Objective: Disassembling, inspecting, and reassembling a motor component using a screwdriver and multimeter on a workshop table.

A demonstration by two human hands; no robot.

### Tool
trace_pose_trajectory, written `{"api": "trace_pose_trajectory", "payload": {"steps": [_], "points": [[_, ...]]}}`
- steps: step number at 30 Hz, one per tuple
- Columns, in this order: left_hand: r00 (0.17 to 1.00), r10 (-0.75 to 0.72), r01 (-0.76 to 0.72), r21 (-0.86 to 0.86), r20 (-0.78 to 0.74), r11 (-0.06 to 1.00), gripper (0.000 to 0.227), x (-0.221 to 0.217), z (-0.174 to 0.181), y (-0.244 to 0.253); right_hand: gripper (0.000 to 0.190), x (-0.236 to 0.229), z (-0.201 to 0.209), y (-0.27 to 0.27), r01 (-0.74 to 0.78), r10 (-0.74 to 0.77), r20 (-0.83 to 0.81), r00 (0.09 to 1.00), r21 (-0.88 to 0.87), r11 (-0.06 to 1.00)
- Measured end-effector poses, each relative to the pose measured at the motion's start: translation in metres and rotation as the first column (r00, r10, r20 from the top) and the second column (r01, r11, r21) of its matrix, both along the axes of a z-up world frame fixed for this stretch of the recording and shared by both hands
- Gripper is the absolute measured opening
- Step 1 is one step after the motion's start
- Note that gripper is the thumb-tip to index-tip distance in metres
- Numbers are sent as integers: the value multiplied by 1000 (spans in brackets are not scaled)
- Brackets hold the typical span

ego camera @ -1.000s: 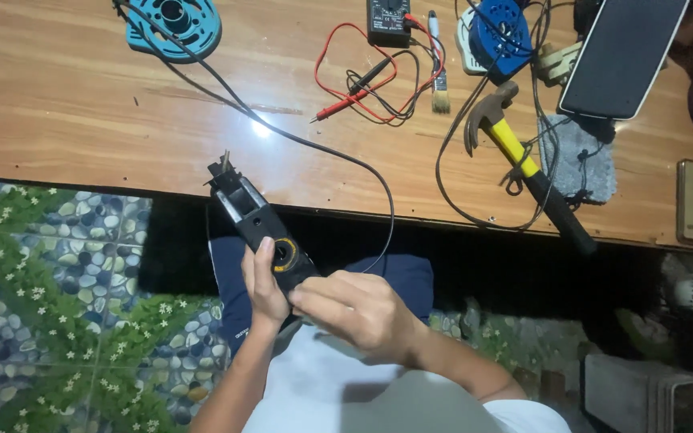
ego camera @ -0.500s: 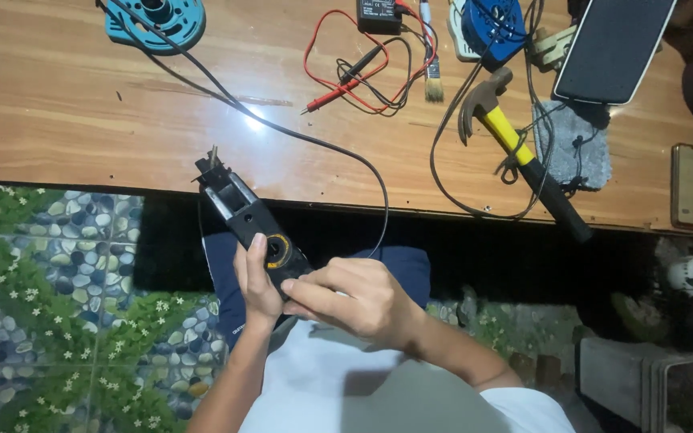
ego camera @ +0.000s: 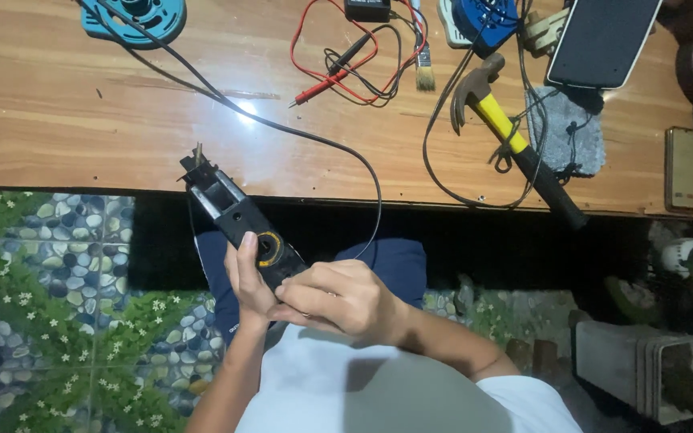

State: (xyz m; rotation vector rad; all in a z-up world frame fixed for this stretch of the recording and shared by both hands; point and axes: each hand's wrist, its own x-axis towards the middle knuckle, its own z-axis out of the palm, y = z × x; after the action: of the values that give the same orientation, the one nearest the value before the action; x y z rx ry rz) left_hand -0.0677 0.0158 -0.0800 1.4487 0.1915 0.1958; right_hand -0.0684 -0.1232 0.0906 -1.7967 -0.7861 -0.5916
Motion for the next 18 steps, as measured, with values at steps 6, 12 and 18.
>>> {"api": "trace_pose_trajectory", "payload": {"steps": [6, 12, 18], "points": [[977, -158, 107, -309, -143, 945, 33, 6, 56, 3, 25, -1, 10, 1, -112, 110, -43, 993, -26, 993], [999, 48, -51, 204, 20, 978, 44, -8, -2, -1, 31, -2, 20, -8, -164, 149, -112, 982, -137, 977], [1000, 22, -22, 31, -9, 999, 36, 0, 25, -6, 9, 8, 8, -3, 65, -62, 54, 997, -46, 997]]}}
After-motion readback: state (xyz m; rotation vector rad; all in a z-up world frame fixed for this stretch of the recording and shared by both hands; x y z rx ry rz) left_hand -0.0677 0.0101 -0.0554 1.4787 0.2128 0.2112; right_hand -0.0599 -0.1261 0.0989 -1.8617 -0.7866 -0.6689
